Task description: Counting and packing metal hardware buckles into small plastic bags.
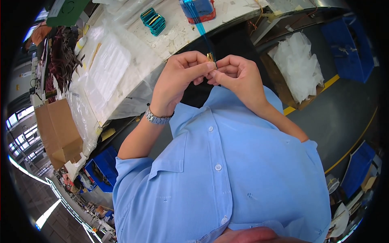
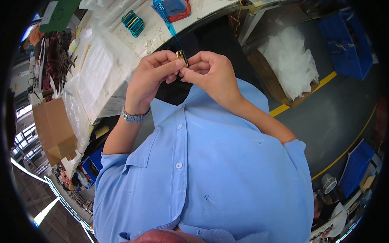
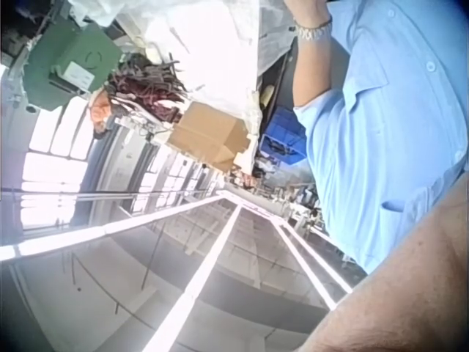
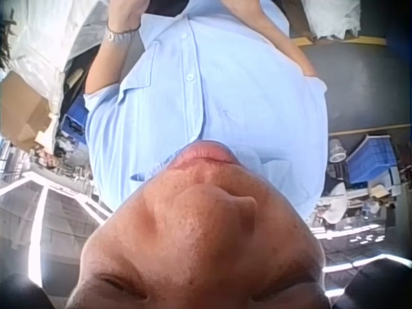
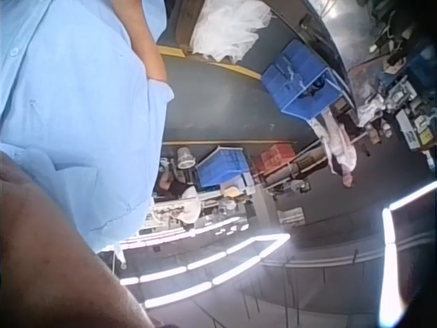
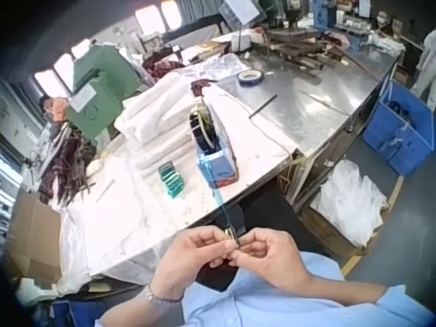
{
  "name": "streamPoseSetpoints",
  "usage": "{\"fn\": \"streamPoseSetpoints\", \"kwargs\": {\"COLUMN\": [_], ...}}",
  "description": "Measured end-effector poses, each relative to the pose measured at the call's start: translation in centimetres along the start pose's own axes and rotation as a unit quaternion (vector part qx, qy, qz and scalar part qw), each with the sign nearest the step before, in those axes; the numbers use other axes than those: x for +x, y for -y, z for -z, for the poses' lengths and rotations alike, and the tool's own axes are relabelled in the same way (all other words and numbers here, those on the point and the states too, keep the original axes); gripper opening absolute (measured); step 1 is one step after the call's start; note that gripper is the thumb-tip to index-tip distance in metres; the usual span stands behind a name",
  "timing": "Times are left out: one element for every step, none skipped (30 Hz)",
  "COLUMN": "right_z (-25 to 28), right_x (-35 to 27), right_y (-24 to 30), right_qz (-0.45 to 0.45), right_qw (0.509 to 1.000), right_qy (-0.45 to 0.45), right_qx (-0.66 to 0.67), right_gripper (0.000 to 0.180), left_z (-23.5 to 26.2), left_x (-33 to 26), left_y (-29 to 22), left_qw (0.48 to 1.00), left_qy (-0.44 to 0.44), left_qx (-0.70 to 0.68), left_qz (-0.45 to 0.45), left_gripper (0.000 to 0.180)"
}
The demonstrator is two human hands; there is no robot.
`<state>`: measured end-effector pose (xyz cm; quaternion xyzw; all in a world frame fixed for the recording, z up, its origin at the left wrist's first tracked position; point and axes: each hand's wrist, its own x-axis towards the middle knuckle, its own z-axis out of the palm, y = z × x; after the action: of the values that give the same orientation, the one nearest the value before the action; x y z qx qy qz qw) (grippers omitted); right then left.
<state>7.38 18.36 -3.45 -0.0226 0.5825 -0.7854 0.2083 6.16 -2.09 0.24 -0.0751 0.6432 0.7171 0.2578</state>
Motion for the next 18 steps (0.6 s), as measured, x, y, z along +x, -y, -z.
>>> {"fn": "streamPoseSetpoints", "kwargs": {"right_z": [0.0, 0.1, 0.2, 0.3, 0.5, 0.6, 0.7, 0.8, 0.8, 0.9, 0.9, 0.9, 0.9, 0.9, 1.0, 0.9, 0.9, 0.9], "right_x": [-0.1, 0.0, 0.1, 0.1, 0.2, 0.2, 0.3, 0.3, 0.3, 0.2, 0.2, 0.2, 0.2, 0.2, 0.2, 0.2, 0.2, 0.2], "right_y": [0.0, 0.0, 0.0, -0.1, -0.2, -0.2, -0.2, -0.2, -0.2, -0.2, -0.1, 0.0, 0.0, 0.0, 0.0, 0.0, 0.0, 0.0], "right_qz": [0.001, -0.006, -0.013, -0.013, -0.014, -0.015, -0.015, -0.019, -0.023, -0.023, -0.028, -0.032, -0.032, -0.035, -0.037, -0.037, -0.035, -0.032], "right_qw": [1.000, 1.000, 1.000, 1.000, 1.000, 0.999, 0.999, 0.999, 0.999, 0.999, 0.999, 0.998, 0.998, 0.998, 0.998, 0.998, 0.998, 0.997], "right_qy": [-0.001, 0.001, 0.002, 0.002, 0.006, 0.011, 0.010, 0.010, 0.010, 0.011, 0.009, 0.008, 0.008, 0.012, 0.015, 0.016, 0.019, 0.021], "right_qx": [-0.001, 0.008, 0.017, 0.017, 0.026, 0.034, 0.034, 0.040, 0.046, 0.046, 0.045, 0.045, 0.044, 0.050, 0.056, 0.055, 0.058, 0.060], "right_gripper": [0.018, 0.018, 0.018, 0.018, 0.019, 0.019, 0.019, 0.019, 0.019, 0.019, 0.019, 0.019, 0.019, 0.019, 0.020, 0.020, 0.020, 0.021], "left_z": [0.0, -0.1, -0.2, -0.2, -0.4, -0.6, -0.8, -0.6, -0.3, -0.1, 0.0, 0.1, 0.1, -0.1, -0.4, -0.6, -0.7, -0.8], "left_x": [0.0, 0.1, 0.2, 0.2, 0.2, 0.0, 0.0, 0.0, 0.1, 0.2, 0.2, 0.3, 0.4, 0.5, 0.8, 1.0, 1.3, 1.5], "left_y": [0.0, 0.0, 0.0, 0.0, 0.0, -0.1, -0.2, -0.1, 0.1, 0.4, 0.8, 1.4, 1.8, 2.0, 2.2, 2.4, 2.8, 3.3], "left_qw": [1.000, 1.000, 1.000, 0.999, 0.999, 0.997, 0.994, 0.994, 0.993, 0.992, 0.992, 0.989, 0.985, 0.985, 0.990, 0.994, 0.994, 0.994], "left_qy": [0.006, 0.005, 0.004, 0.004, 0.004, -0.017, -0.037, -0.037, -0.047, -0.057, -0.057, -0.091, -0.124, -0.125, -0.104, -0.082, -0.083, -0.074], "left_qx": [0.006, 0.005, 0.021, 0.037, 0.036, 0.062, 0.087, 0.087, 0.081, 0.075, 0.074, 0.070, 0.066, 0.065, 0.031, -0.003, -0.005, -0.021], "left_qz": [-0.002, -0.002, -0.015, -0.027, -0.027, -0.045, -0.062, -0.062, -0.071, -0.079, -0.079, -0.091, -0.103, -0.104, -0.087, -0.071, -0.072, -0.077], "left_gripper": [0.013, 0.013, 0.015, 0.016, 0.016, 0.017, 0.018, 0.018, 0.019, 0.020, 0.020, 0.022, 0.023, 0.023, 0.022, 0.021, 0.021, 0.021]}}
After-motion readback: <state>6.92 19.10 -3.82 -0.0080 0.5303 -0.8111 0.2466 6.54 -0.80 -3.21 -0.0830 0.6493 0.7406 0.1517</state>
